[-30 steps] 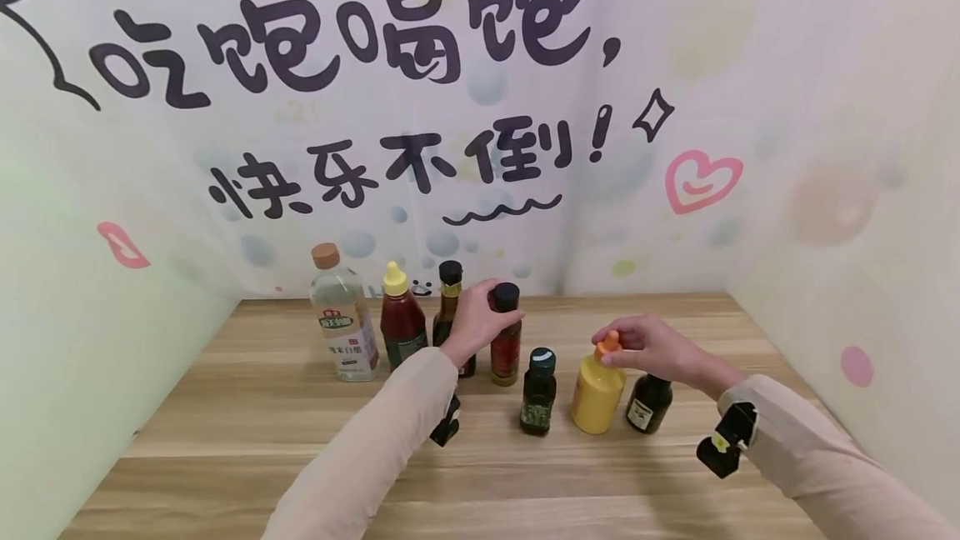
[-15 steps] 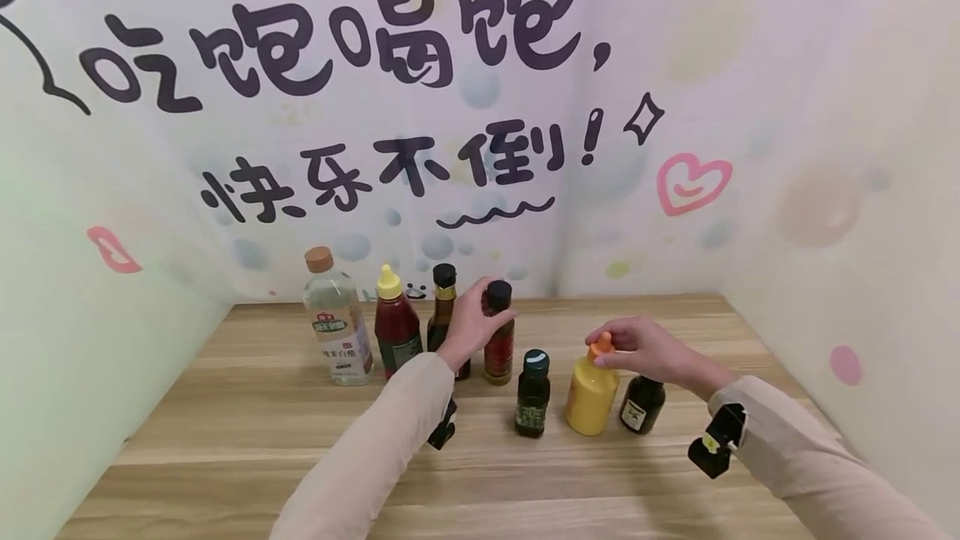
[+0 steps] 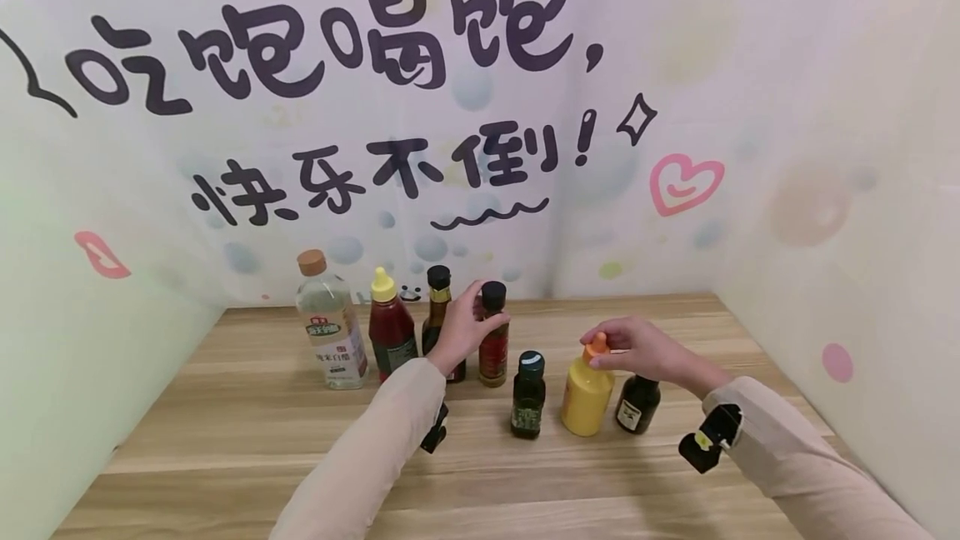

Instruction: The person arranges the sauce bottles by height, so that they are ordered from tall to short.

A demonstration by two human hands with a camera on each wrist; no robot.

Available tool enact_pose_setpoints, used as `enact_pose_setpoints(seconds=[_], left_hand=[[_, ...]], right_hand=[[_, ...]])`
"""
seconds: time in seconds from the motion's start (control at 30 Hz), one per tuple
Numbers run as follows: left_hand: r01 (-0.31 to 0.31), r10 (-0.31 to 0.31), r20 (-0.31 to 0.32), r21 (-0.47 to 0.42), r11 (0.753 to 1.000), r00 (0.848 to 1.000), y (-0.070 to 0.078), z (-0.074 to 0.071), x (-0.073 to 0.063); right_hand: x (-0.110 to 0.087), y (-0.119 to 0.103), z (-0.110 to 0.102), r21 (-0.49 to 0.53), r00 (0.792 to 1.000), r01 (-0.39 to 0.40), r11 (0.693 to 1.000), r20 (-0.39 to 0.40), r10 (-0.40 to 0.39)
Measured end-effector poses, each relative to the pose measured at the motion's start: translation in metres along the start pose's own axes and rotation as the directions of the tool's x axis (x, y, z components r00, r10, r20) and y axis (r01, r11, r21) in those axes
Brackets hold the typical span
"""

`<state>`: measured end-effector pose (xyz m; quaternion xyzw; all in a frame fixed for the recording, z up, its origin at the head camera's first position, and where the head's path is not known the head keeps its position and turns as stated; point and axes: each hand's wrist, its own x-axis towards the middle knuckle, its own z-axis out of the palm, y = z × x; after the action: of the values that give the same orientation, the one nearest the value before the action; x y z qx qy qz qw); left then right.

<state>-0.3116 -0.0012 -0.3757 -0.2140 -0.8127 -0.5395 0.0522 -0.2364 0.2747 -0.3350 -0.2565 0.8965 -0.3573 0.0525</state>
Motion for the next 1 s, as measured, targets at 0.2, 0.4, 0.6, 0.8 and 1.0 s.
enact_pose_setpoints(seconds=[0.2, 0.4, 0.6, 0.8, 1.0], left_hand=[[-0.004, 0.004, 0.005, 0.002, 1.0, 1.0, 0.0, -0.003, 0.002], [0.006, -0.006, 0.011, 0.01, 1.0, 1.0, 0.002, -0.004, 0.003], [0.037, -0.037, 0.008, 0.017, 0.999, 0.999, 0.002, -0.003, 0.004], [0.017, -0.017, 0.004, 0.012, 1.0, 1.0, 0.001, -0.002, 0.004], [0.017, -0.017, -0.003, 0.006, 1.0, 1.0, -0.001, -0.001, 0.002]], right_hand=[[0.001, -0.004, -0.001, -0.045, 1.0, 0.019, 0.999, 0.009, -0.019], [0.0, -0.005, 0.0, -0.049, 1.0, 0.01, 0.999, 0.003, -0.01], [0.0, -0.006, 0.003, -0.045, 0.999, -0.011, 0.999, -0.035, 0.009], [-0.003, -0.007, 0.007, -0.047, 0.995, -0.024, 0.999, -0.094, 0.019], [-0.003, -0.007, 0.01, -0.036, 0.991, -0.036, 0.999, -0.129, 0.031]])
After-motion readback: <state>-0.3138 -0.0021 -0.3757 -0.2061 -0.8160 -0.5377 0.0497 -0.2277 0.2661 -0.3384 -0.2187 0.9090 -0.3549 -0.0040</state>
